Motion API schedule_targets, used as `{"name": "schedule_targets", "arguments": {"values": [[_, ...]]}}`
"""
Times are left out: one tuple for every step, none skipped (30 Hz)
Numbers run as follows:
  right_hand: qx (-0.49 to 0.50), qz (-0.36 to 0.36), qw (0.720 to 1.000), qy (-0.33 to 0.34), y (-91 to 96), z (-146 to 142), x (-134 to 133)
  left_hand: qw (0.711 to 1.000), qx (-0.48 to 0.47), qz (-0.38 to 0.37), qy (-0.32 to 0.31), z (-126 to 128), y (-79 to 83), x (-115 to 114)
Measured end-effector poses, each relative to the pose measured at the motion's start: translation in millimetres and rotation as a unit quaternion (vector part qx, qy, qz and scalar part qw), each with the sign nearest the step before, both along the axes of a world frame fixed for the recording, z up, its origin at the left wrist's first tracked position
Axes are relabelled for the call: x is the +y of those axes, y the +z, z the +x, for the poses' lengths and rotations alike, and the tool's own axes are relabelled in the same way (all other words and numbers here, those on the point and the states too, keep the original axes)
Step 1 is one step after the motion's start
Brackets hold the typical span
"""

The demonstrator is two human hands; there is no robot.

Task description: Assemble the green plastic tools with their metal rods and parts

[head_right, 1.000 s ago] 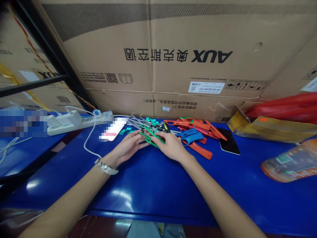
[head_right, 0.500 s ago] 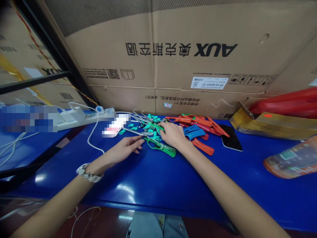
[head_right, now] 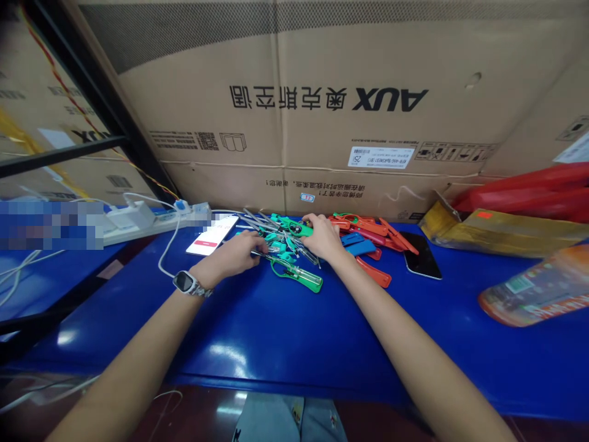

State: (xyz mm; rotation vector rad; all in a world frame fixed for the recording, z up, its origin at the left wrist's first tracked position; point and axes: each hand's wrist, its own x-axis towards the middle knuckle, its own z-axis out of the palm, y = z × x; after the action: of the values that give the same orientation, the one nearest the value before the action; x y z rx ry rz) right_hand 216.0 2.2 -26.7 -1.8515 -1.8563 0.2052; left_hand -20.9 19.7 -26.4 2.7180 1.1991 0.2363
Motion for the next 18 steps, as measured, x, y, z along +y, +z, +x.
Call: {"name": "schedule_targets", "arguments": {"values": [[0.000,0.005,1.000,-0.002,-0.6,-0.6,-0.5,1.000,0.003,0.004,0.001,0.9,0.0,-1.2],[-0.003,0.018,1.000,-0.003,-1.1,-2.0,-2.7,1.000,0.005,0.011,0.001,1.5,0.2,-3.2],[-0.006,0.039,0.999,-0.001,-1.6,-4.2,-6.6,1.000,0.006,0.020,-0.001,1.8,0.5,-5.6],[-0.009,0.064,0.998,0.005,-2.2,-7.0,-12.2,1.000,0.008,0.030,-0.003,1.7,0.8,-8.1],[-0.010,0.092,0.996,0.017,-2.8,-10.3,-19.3,0.999,0.008,0.040,-0.005,1.3,1.2,-10.1],[-0.012,0.113,0.993,0.036,-3.5,-13.8,-27.3,0.999,0.007,0.049,-0.007,0.6,1.5,-11.7],[-0.021,0.116,0.991,0.068,-4.3,-17.3,-35.8,0.998,0.004,0.057,-0.011,-0.3,1.7,-12.5],[-0.032,0.111,0.988,0.099,-5.3,-20.6,-44.2,0.998,0.000,0.062,-0.015,-1.4,1.6,-12.8],[-0.042,0.103,0.986,0.123,-6.4,-23.5,-51.8,0.998,-0.005,0.065,-0.021,-2.6,1.2,-12.5],[-0.054,0.093,0.984,0.140,-7.6,-25.9,-58.3,0.997,-0.012,0.065,-0.027,-3.9,0.6,-11.8],[-0.062,0.085,0.983,0.149,-8.9,-27.8,-63.3,0.997,-0.023,0.062,-0.035,-5.1,-0.2,-10.9],[-0.068,0.078,0.983,0.155,-10.3,-29.2,-66.7,0.997,-0.037,0.054,-0.043,-6.2,-1.2,-10.0],[-0.070,0.072,0.982,0.157,-11.7,-30.3,-68.6,0.996,-0.055,0.044,-0.051,-7.1,-2.2,-9.3],[-0.068,0.069,0.983,0.158,-12.9,-31.2,-69.2,0.995,-0.075,0.032,-0.059,-7.8,-3.1,-8.8],[-0.062,0.069,0.983,0.156,-14.1,-32.1,-68.9,0.993,-0.095,0.020,-0.066,-8.4,-4.0,-8.7],[-0.053,0.072,0.984,0.154,-15.2,-33.1,-67.9,0.991,-0.115,0.010,-0.073,-8.7,-4.6,-8.9],[-0.044,0.077,0.984,0.152,-16.1,-34.3,-66.7,0.988,-0.132,0.003,-0.080,-8.7,-4.9,-9.3],[-0.036,0.084,0.984,0.151,-17.0,-35.6,-65.3,0.985,-0.146,-0.001,-0.088,-8.4,-5.0,-10.0]]}}
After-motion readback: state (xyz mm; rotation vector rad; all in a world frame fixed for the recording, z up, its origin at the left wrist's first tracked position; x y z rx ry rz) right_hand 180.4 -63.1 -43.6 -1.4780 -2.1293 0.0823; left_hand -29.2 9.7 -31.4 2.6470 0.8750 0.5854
